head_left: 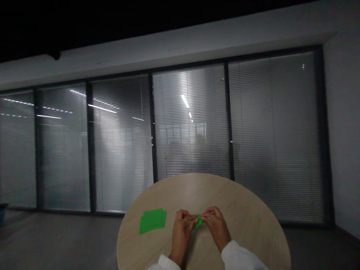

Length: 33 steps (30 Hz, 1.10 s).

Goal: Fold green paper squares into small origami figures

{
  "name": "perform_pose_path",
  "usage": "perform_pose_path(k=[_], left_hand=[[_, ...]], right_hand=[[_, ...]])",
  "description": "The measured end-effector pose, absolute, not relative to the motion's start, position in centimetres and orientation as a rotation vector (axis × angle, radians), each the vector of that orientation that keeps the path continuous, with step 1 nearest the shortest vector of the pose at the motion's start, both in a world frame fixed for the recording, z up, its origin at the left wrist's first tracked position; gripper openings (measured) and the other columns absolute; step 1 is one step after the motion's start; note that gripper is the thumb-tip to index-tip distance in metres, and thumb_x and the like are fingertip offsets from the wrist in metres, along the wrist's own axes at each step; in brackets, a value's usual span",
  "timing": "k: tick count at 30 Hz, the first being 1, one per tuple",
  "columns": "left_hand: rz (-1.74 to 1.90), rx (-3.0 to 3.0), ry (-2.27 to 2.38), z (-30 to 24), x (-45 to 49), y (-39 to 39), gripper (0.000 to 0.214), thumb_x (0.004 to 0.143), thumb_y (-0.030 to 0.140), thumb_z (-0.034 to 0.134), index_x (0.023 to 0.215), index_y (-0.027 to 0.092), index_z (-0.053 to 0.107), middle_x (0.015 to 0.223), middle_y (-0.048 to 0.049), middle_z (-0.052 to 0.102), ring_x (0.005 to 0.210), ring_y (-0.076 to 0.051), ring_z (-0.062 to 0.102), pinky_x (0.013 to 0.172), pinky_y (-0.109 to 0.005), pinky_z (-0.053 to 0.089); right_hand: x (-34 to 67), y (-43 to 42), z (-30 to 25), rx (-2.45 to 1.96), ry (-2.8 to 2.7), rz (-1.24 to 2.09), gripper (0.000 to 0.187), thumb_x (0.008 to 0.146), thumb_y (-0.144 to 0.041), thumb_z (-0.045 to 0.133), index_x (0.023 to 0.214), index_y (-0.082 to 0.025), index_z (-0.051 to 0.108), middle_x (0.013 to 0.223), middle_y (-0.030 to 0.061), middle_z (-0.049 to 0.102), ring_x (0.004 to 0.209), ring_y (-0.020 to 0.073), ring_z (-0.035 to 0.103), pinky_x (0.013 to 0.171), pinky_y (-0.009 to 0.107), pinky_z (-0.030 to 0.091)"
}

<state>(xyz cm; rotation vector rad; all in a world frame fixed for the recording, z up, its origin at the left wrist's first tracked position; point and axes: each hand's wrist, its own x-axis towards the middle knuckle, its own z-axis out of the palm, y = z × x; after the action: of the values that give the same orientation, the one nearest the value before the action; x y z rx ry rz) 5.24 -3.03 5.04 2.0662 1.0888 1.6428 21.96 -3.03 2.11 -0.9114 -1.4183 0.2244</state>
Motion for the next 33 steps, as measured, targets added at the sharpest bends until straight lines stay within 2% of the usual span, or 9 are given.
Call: perform_pose_path(k=[11, 13, 15, 17, 21, 24, 27, 33], left_hand=[[1.627, 2.081, 1.069, 5.4, 5.3, -3.5, 0.016, 0.077, 0.033, 0.066, 0.074, 0.021, 0.077, 0.087, -0.0091, 0.061, 0.089, -0.025, 0.059, 0.083, -0.038, 0.047], [1.654, 2.036, 1.083, 5.3, 5.3, -3.3, 0.017, 0.076, 0.032, 0.066, 0.085, 0.022, 0.076, 0.090, -0.0081, 0.060, 0.091, -0.025, 0.059, 0.085, -0.039, 0.047], [1.705, 1.956, 1.121, 5.0, 5.3, -3.0, 0.032, 0.075, 0.034, 0.066, 0.103, 0.021, 0.070, 0.091, -0.0066, 0.060, 0.089, -0.024, 0.059, 0.085, -0.039, 0.047], [1.706, 1.855, 1.166, 4.7, 5.4, -2.7, 0.045, 0.075, 0.037, 0.065, 0.115, 0.019, 0.060, 0.085, -0.0038, 0.059, 0.079, -0.022, 0.060, 0.078, -0.037, 0.049], [1.439, 1.726, 1.033, 3.8, 6.1, -2.7, 0.055, 0.079, 0.042, 0.059, 0.124, 0.015, 0.042, 0.066, 0.0033, 0.056, 0.060, -0.018, 0.058, 0.058, -0.029, 0.047], [1.327, 1.715, 0.884, 3.5, 6.5, -2.9, 0.062, 0.076, 0.033, 0.063, 0.129, 0.016, 0.036, 0.075, -0.0006, 0.064, 0.066, -0.018, 0.061, 0.063, -0.029, 0.048], [1.360, 1.697, 0.834, 3.8, 6.4, -3.0, 0.061, 0.073, 0.026, 0.065, 0.128, 0.018, 0.039, 0.079, -0.0011, 0.066, 0.073, -0.018, 0.063, 0.072, -0.029, 0.048], [1.498, 1.538, 0.811, 4.3, 5.8, -2.4, 0.054, 0.070, 0.030, 0.069, 0.121, 0.019, 0.053, 0.070, 0.0029, 0.061, 0.066, -0.015, 0.059, 0.066, -0.026, 0.045]], right_hand=[[21.7, -3.7, 2.8, -0.953, -1.616, 0.087, 0.014, 0.086, -0.032, 0.062, 0.080, -0.026, 0.074, 0.081, 0.0042, 0.065, 0.085, 0.0218, 0.058, 0.080, 0.035, 0.048], [21.8, -3.6, 2.7, -0.932, -1.578, 0.095, 0.017, 0.086, -0.035, 0.062, 0.079, -0.025, 0.074, 0.080, 0.0047, 0.065, 0.083, 0.0215, 0.058, 0.079, 0.034, 0.049], [22.1, -3.4, 2.5, -0.931, -1.489, 0.117, 0.021, 0.086, -0.039, 0.062, 0.078, -0.024, 0.074, 0.081, 0.0055, 0.065, 0.083, 0.0215, 0.059, 0.077, 0.034, 0.050], [22.5, -3.1, 2.3, -0.959, -1.380, 0.152, 0.026, 0.085, -0.045, 0.061, 0.079, -0.023, 0.075, 0.083, 0.0066, 0.065, 0.082, 0.0214, 0.061, 0.075, 0.032, 0.051], [22.7, -2.5, 1.8, -0.998, -1.271, 0.211, 0.035, 0.082, -0.054, 0.060, 0.081, -0.023, 0.076, 0.086, 0.0075, 0.066, 0.080, 0.0214, 0.063, 0.068, 0.030, 0.052], [22.3, -2.4, 1.5, -0.989, -1.303, 0.248, 0.036, 0.082, -0.055, 0.060, 0.083, -0.023, 0.076, 0.087, 0.0078, 0.067, 0.079, 0.0218, 0.064, 0.066, 0.029, 0.053], [21.7, -2.6, 1.6, -0.967, -1.378, 0.297, 0.033, 0.084, -0.051, 0.060, 0.088, -0.023, 0.076, 0.088, 0.0083, 0.067, 0.081, 0.0222, 0.065, 0.067, 0.029, 0.053], [21.6, -3.3, 2.2, -0.911, -1.478, 0.369, 0.030, 0.089, -0.044, 0.055, 0.102, -0.025, 0.074, 0.095, 0.0082, 0.068, 0.090, 0.0216, 0.065, 0.074, 0.028, 0.054]])
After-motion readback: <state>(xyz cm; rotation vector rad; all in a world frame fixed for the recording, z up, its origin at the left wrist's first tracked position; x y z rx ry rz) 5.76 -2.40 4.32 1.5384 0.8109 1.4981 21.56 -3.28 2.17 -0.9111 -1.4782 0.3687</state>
